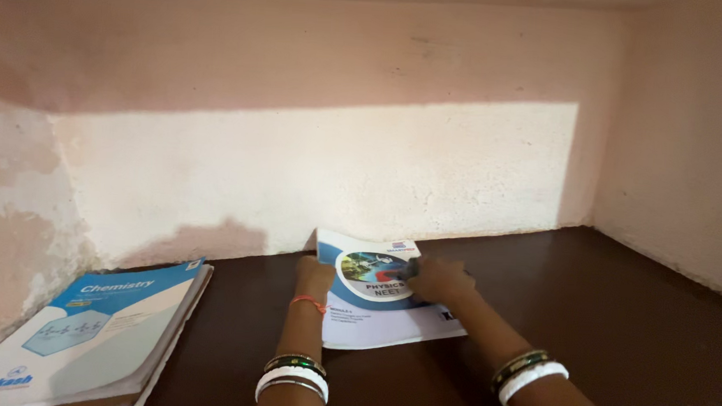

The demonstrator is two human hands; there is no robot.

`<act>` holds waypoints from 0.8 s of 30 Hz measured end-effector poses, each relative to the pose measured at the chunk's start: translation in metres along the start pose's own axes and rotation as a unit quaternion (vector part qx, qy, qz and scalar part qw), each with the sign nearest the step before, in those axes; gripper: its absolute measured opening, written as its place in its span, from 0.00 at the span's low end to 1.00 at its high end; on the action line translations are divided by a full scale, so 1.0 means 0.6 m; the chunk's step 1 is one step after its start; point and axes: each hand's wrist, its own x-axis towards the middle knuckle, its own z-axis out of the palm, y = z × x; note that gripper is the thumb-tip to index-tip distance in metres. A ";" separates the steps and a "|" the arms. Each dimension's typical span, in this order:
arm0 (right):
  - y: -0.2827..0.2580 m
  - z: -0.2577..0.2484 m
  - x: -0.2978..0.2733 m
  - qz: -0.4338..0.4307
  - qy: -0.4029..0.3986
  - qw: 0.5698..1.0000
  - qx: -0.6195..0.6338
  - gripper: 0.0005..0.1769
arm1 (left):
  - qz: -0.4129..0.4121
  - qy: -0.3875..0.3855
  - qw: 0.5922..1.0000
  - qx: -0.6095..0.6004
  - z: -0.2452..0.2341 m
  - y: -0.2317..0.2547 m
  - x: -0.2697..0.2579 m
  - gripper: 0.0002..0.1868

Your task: The person wipes the front and back covers of textbooks with a cloth, flips through the pages, and rearranges them on a shelf.

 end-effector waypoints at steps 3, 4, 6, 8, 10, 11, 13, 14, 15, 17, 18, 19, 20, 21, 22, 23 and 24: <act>0.045 0.015 0.049 0.034 0.040 0.969 0.243 0.23 | 0.015 -0.040 0.996 -0.083 -0.009 0.024 -0.011 0.20; 0.059 0.021 0.064 0.034 0.039 0.969 0.243 0.23 | 0.020 -0.071 0.989 -0.126 -0.015 0.047 -0.022 0.23; 0.083 0.031 0.090 0.029 0.139 0.911 0.387 0.21 | 0.056 -0.115 0.975 -0.180 -0.031 0.099 -0.056 0.23; 0.092 0.027 0.112 0.041 0.102 0.848 0.518 0.21 | 0.094 -0.162 0.954 -0.234 -0.052 0.148 -0.092 0.23; 0.094 0.022 0.110 0.049 0.061 0.768 0.636 0.20 | 0.115 -0.219 0.933 -0.263 -0.069 0.183 -0.118 0.22; 0.099 0.022 0.097 0.054 0.044 0.691 0.720 0.22 | 0.118 -0.217 0.933 -0.262 -0.075 0.196 -0.125 0.22; 0.101 0.011 0.087 0.055 0.026 0.605 0.794 0.26 | 0.136 -0.201 0.942 -0.232 -0.088 0.204 -0.136 0.21; 0.110 0.002 0.084 0.033 -0.009 0.623 0.781 0.27 | 0.140 -0.198 0.942 -0.232 -0.091 0.206 -0.137 0.21; 0.120 -0.008 0.085 0.013 -0.045 0.641 0.766 0.28 | 0.132 -0.193 0.944 -0.234 -0.092 0.206 -0.138 0.22; 0.136 -0.025 0.091 -0.009 -0.048 0.660 0.749 0.27 | 0.127 -0.187 0.945 -0.236 -0.093 0.208 -0.132 0.22; 0.144 -0.033 0.093 -0.026 -0.051 0.678 0.733 0.27 | 0.128 -0.208 0.926 -0.287 -0.096 0.212 -0.126 0.23; 0.155 -0.043 0.094 -0.028 -0.051 0.679 0.732 0.27 | 0.127 -0.229 0.904 -0.337 -0.097 0.216 -0.123 0.25; 0.164 -0.058 0.095 -0.057 -0.031 0.663 0.746 0.26 | 0.129 -0.228 0.904 -0.338 -0.098 0.222 -0.123 0.25; 0.166 -0.071 0.096 -0.086 -0.010 0.644 0.760 0.26 | 0.148 -0.219 0.902 -0.342 -0.102 0.231 -0.122 0.27; 0.168 -0.083 0.093 -0.087 -0.010 0.644 0.760 0.26 | 0.166 -0.209 0.899 -0.347 -0.107 0.241 -0.122 0.30; 0.171 -0.095 0.085 -0.106 0.011 0.622 0.775 0.25 | 0.167 -0.210 0.899 -0.346 -0.109 0.251 -0.124 0.30; 0.169 -0.103 0.079 -0.125 0.031 0.600 0.789 0.25 | 0.186 -0.200 0.902 -0.334 -0.111 0.260 -0.127 0.31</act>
